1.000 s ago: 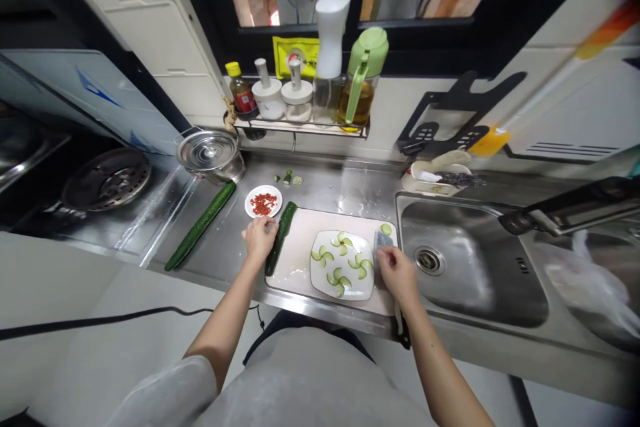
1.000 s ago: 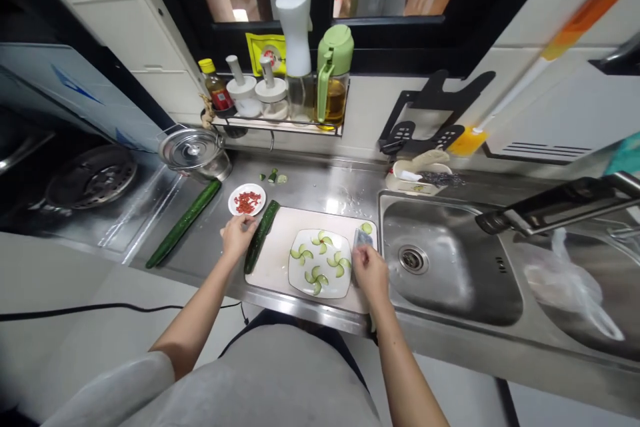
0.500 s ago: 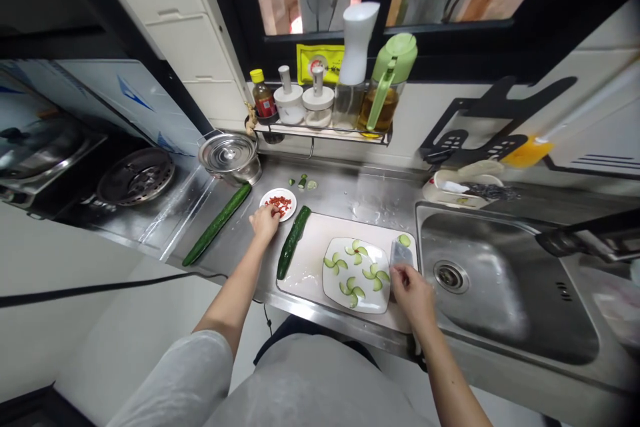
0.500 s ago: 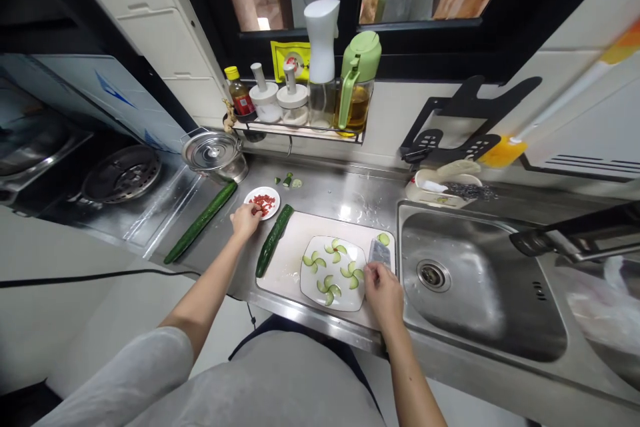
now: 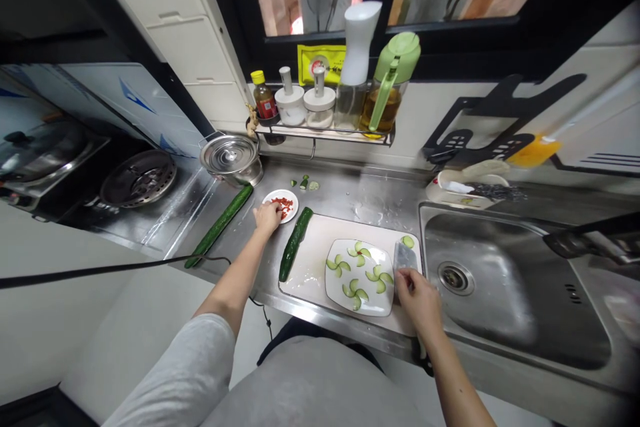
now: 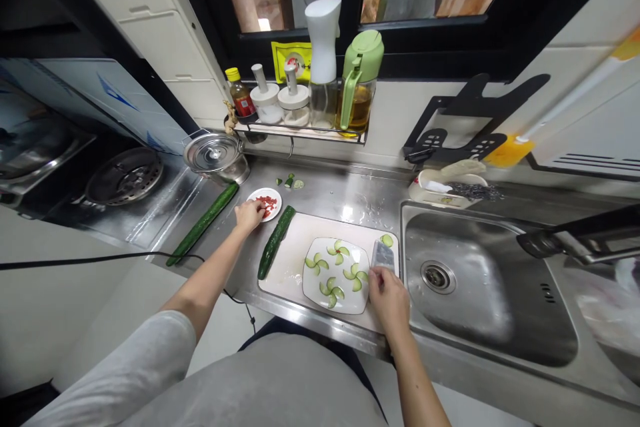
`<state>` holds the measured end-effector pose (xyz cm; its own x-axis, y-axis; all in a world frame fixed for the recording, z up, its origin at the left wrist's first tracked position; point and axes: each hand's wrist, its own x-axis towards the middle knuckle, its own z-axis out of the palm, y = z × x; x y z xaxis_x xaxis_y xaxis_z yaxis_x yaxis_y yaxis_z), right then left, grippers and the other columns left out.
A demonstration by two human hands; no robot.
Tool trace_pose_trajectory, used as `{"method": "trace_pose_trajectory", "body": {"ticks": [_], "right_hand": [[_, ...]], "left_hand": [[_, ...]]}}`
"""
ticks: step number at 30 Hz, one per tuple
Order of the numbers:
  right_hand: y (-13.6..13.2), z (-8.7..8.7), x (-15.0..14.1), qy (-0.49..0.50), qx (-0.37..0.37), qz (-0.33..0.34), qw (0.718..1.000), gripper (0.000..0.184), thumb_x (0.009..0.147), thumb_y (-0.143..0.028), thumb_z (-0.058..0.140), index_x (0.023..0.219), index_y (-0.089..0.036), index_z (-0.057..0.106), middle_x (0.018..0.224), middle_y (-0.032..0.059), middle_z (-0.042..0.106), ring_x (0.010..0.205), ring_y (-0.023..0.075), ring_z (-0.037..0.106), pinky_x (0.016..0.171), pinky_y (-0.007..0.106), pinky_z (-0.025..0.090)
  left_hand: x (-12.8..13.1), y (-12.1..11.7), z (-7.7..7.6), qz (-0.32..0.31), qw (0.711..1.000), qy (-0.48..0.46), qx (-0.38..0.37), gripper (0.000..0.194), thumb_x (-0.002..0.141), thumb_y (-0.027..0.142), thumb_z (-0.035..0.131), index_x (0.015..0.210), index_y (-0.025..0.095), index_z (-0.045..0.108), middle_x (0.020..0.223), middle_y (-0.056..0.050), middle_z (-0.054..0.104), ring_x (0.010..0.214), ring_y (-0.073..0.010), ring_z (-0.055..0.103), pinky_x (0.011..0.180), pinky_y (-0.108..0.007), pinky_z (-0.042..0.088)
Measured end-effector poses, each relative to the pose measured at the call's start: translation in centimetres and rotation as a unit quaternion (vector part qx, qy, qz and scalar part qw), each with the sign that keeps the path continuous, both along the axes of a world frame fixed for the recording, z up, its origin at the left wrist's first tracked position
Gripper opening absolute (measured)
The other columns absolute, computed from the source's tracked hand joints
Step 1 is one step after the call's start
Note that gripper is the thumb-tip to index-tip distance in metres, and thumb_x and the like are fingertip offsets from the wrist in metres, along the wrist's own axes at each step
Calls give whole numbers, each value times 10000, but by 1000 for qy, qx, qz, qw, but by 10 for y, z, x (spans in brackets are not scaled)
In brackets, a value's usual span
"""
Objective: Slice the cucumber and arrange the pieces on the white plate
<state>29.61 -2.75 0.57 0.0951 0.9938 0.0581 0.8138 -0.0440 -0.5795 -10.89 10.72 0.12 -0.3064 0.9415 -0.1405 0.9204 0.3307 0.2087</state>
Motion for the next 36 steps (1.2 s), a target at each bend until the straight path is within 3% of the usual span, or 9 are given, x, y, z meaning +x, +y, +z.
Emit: {"method": "trace_pose_trajectory", "body": {"ticks": [4, 10, 18, 22, 27, 31, 36], "right_hand": [[2, 4, -2, 5, 3, 2, 1000, 399, 834, -525, 384, 792, -214, 631, 735, 71, 668, 654, 205, 573, 607, 299, 392], [2, 8, 0, 2, -4, -1, 1000, 411, 830, -522, 388, 803, -201, 642, 718, 70, 664, 642, 199, 566, 601, 291, 385], [0, 4, 0, -2, -4, 1, 1000, 420, 832, -521, 380, 801, -198, 646, 703, 73, 659, 630, 201, 567, 604, 293, 389], [0, 6, -1, -4, -5, 4, 1000, 419, 836, -518, 379, 813, -199, 649, 735, 78, 673, 642, 202, 573, 606, 293, 394], [-1, 7, 1, -2, 2, 8, 1000, 410, 835, -515, 379, 794, -202, 642, 712, 78, 664, 642, 205, 573, 608, 295, 396], [-3, 7, 2, -3, 2, 6, 1000, 411, 832, -516, 378, 782, -203, 639, 679, 71, 648, 631, 205, 566, 606, 297, 395], [-3, 5, -1, 7, 6, 8, 1000, 405, 837, -512, 387, 792, -197, 638, 722, 74, 662, 635, 198, 564, 615, 297, 397]], "left_hand": [[3, 4, -3, -10, 1000, 7, -27, 177, 825, 294, 531, 913, 262, 682, 1118, -58, 648, 1083, -239, 539, 918, -410, 339], [2, 5, -8, 3, 1000, 5, -26, 223, 879, 268, 450, 910, 243, 670, 1097, -67, 658, 1056, -240, 559, 885, -409, 352], [-4, 7, -10, -18, 999, -28, -20, 143, 811, 260, 555, 892, 261, 673, 1112, -54, 643, 1081, -251, 546, 915, -424, 328], [-7, 8, -11, 39, 992, -118, 17, 88, 788, 239, 580, 757, 212, 657, 1058, -70, 661, 1102, -270, 536, 944, -439, 315], [-13, 9, -13, 187, 907, -367, 87, 119, 720, 246, 671, 646, 176, 609, 817, -48, 675, 988, -239, 586, 869, -345, 395], [-12, 6, -8, 202, 859, -464, 82, 181, 733, 323, 689, 785, 158, 635, 767, -42, 676, 754, -158, 617, 673, -246, 449], [-7, -8, 6, 204, 801, -561, 51, 257, 702, 296, 739, 901, 164, 644, 770, -35, 688, 576, -83, 585, 479, -169, 359]]}}
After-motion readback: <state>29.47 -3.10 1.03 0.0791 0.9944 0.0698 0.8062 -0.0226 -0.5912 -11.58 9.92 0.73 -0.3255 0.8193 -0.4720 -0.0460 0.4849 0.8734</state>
